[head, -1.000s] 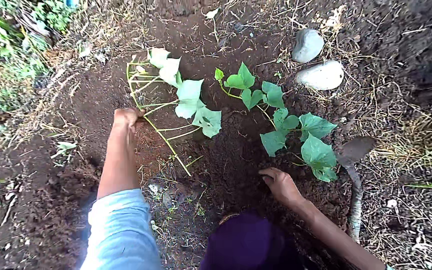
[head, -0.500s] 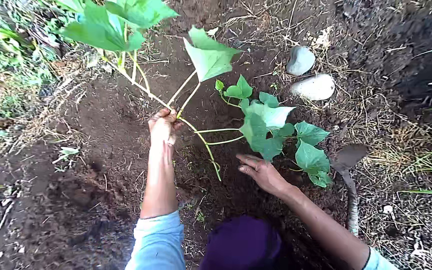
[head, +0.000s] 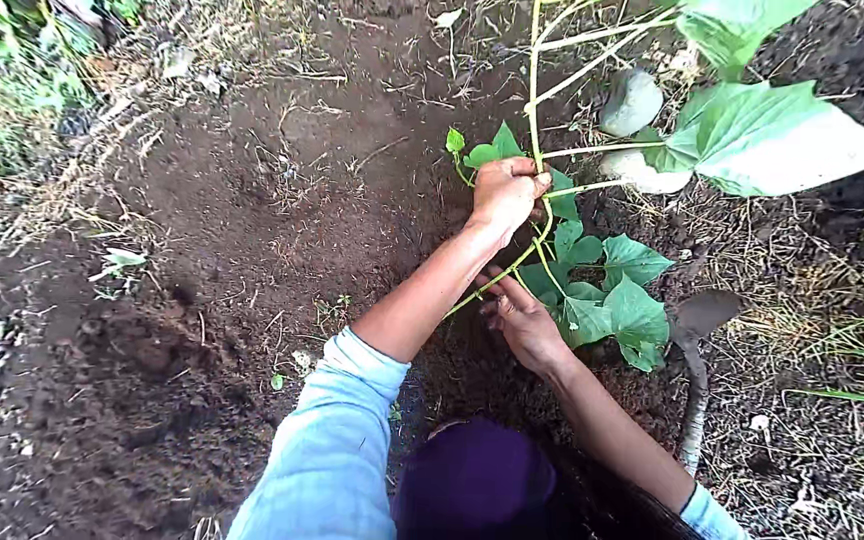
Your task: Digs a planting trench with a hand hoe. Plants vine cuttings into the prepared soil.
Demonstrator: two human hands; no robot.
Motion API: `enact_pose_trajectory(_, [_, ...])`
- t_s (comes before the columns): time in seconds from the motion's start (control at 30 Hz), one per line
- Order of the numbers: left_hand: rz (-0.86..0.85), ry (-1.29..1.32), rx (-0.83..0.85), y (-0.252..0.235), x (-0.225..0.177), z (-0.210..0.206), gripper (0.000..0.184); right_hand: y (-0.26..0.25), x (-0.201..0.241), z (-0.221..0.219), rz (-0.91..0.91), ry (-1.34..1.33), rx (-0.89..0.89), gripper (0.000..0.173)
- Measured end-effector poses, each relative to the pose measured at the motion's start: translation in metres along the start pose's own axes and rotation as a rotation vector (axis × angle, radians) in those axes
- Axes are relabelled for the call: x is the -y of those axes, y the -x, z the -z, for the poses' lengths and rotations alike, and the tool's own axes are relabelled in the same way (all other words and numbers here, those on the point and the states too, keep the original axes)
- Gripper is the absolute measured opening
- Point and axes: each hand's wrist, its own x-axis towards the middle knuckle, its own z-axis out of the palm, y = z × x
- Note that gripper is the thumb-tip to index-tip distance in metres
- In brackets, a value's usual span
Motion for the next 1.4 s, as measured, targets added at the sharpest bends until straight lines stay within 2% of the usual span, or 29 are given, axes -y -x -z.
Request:
enact_pose_trajectory(0.1, [-0.071,-0.007,0.068,0.014,-0.009,-0.001,0.014,-0.004,0.006,-0.007,0.077,-0.02,-0.184,0.024])
enact_pose_trajectory(0.17, [-0.217,-0.017,0.13,0.017,-0.012,0.008,0.019,0.002,0.012,0.004,0.224,0.079,-0.249,0.022])
enact_pose_trajectory(0.23, [-0.378,-0.16,0.117,0.009,0.0,0.02,0.025,0.017,0.026,0.022,0.371,0.178,-0.278,0.022])
enact_pose_trajectory(0.3, [-0.437,-0.419,0.121,-0.005,0.035,0.024,0.028,0.034,0.046,0.038,0.46,0.288,-0.304,0.021])
enact_pose_trajectory(0.43, [-0.408,-1.229,0.547,-0.055,0.134,0.012,0.024,0.058,0.07,0.063,0.527,0.46,-0.313,0.018])
enact_pose_trajectory(0.5, [-0.361,-1.533,0.59,-0.076,0.165,0.007,0.036,0.068,0.07,0.07,0.53,0.495,-0.322,0.018])
enact_pose_trajectory(0.57, [-0.333,-1.695,0.588,-0.088,0.181,0.01,0.056,0.076,0.066,0.072,0.555,0.524,-0.332,0.017])
enact_pose_trajectory(0.63, [-0.361,-1.732,0.584,-0.091,0.187,0.012,0.05,0.08,0.062,0.071,0.599,0.58,-0.344,0.016])
enact_pose_trajectory(0.7, [-0.431,-1.713,0.577,-0.088,0.192,0.018,0.036,0.084,0.063,0.073,0.614,0.65,-0.353,0.017])
enact_pose_trajectory(0.77, [-0.46,-1.714,0.585,-0.084,0.187,0.025,0.033,0.088,0.069,0.08,0.607,0.741,-0.363,0.019])
enact_pose_trajectory(0.87, [-0.487,-1.618,0.496,-0.074,0.175,0.044,0.024,0.094,0.078,0.087,0.597,0.978,-0.382,0.025])
enact_pose_trajectory(1.0, [-0.452,-1.548,0.351,-0.056,0.163,0.073,0.025,0.081,0.077,0.067,0.64,1.115,-0.326,0.027])
enact_pose_trajectory(1.1, [-0.343,-1.538,0.279,-0.044,0.142,0.085,0.028,0.058,0.073,0.036,0.684,1.108,-0.267,0.022])
enact_pose_trajectory(1.13, [-0.32,-1.422,0.23,-0.038,0.131,0.089,0.03,0.049,0.071,0.026,0.675,1.105,-0.251,0.021])
enact_pose_trajectory(1.17, [-0.318,-1.196,0.166,-0.031,0.117,0.093,0.031,0.04,0.07,0.019,0.639,1.111,-0.232,0.02])
enact_pose_trajectory(1.27, [-0.279,-0.279,0.016,-0.008,0.063,0.097,0.047,0.004,0.049,0.023,0.492,1.115,-0.197,0.02])
enact_pose_trajectory(1.3, [-0.263,-0.068,-0.001,-0.004,0.048,0.097,0.054,-0.011,0.029,0.035,0.5,1.108,-0.212,0.02])
enact_pose_trajectory(1.33, [-0.262,0.039,-0.01,0.0,0.037,0.096,0.056,-0.026,0.007,0.048,0.508,1.086,-0.224,0.019])
enact_pose_trajectory(1.37, [-0.259,0.049,-0.032,0.001,0.032,0.094,0.051,-0.036,-0.006,0.056,0.456,1.054,-0.197,0.021])
enact_pose_trajectory(1.4, [-0.234,-0.024,-0.061,0.002,0.031,0.092,0.04,-0.039,-0.005,0.059,0.321,1.042,-0.105,0.026])
